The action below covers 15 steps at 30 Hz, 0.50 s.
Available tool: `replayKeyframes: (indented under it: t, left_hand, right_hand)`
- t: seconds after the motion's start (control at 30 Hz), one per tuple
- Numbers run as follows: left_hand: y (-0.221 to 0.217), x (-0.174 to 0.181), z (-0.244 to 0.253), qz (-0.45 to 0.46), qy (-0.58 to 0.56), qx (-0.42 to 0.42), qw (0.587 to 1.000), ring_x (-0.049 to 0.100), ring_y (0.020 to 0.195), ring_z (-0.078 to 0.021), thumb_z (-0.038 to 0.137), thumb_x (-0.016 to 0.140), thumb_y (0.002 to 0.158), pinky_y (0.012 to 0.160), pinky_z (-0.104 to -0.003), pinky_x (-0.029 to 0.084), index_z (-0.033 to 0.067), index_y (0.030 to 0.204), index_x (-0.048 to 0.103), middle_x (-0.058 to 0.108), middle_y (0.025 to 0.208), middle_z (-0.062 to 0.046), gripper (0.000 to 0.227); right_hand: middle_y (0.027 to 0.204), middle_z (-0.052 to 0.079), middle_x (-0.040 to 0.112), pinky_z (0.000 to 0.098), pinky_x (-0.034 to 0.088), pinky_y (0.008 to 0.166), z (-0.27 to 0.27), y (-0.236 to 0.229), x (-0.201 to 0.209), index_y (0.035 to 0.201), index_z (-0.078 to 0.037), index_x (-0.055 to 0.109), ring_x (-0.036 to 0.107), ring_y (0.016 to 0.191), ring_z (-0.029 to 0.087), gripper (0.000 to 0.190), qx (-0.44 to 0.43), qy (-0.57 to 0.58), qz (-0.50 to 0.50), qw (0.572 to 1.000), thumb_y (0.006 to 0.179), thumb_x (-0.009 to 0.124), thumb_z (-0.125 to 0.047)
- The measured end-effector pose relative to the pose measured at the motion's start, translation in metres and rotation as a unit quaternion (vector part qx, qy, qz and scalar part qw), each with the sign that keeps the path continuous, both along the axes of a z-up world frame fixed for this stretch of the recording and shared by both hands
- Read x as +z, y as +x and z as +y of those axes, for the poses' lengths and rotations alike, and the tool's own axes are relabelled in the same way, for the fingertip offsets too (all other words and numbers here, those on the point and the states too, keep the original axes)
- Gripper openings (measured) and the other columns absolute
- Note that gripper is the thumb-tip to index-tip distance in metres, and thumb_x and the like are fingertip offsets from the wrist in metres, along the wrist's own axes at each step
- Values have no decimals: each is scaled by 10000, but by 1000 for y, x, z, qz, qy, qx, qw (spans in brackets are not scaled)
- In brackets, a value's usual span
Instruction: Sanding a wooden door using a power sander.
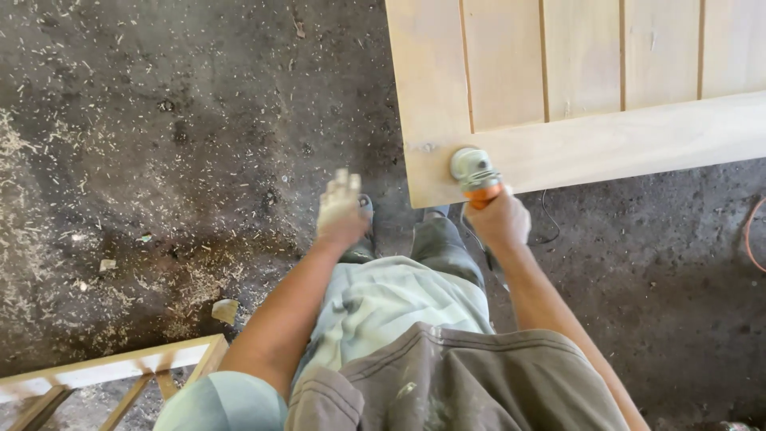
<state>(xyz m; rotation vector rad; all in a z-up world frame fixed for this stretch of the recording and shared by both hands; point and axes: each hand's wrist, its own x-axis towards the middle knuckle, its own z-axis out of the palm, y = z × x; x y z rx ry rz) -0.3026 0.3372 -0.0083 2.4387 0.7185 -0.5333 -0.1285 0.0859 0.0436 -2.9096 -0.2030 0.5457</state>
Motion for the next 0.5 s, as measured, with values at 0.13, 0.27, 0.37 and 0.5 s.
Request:
replayKeyframes:
  t: [0.13, 0.27, 0.37, 0.5]
  left_hand:
    - [-64, -59, 49, -12, -16, 65, 998, 342, 1466, -428, 354, 744, 889, 1184, -470, 331, -5, 1570, 286, 287, 1619, -279, 895]
    - [-117, -106, 73, 62, -41, 119, 990, 426, 1423, -417, 389, 710, 910, 1145, -470, 396, 6, 1493, 415, 387, 1565, -267, 757]
    - [-136, -158, 73, 100, -59, 131, 985, 506, 1360, -439, 436, 686, 941, 1129, -470, 433, -36, 1397, 535, 529, 1430, -314, 674]
    - [-118, -170, 64, 130, -84, 159, 975, 608, 1253, -442, 459, 669, 956, 1077, -482, 472, -73, 1280, 639, 654, 1278, -316, 623]
  right_hand:
    - [900, 214, 747, 523, 571, 796, 36, -29, 15, 1025, -44, 639, 726, 872, 425, 479, 29, -7, 34, 999, 776, 804, -418]
    - [874, 204, 738, 516, 574, 758, 41, -23, 25, 1054, -41, 597, 725, 844, 418, 518, 82, 11, 60, 995, 737, 804, -395]
    - [869, 205, 738, 515, 575, 757, 27, 1, 14, 1055, -39, 600, 723, 843, 418, 488, 88, 15, 55, 995, 744, 790, -363]
    - [861, 197, 752, 483, 584, 761, -14, 50, 24, 1058, -77, 641, 749, 812, 387, 403, 1, 4, 41, 999, 814, 729, -385]
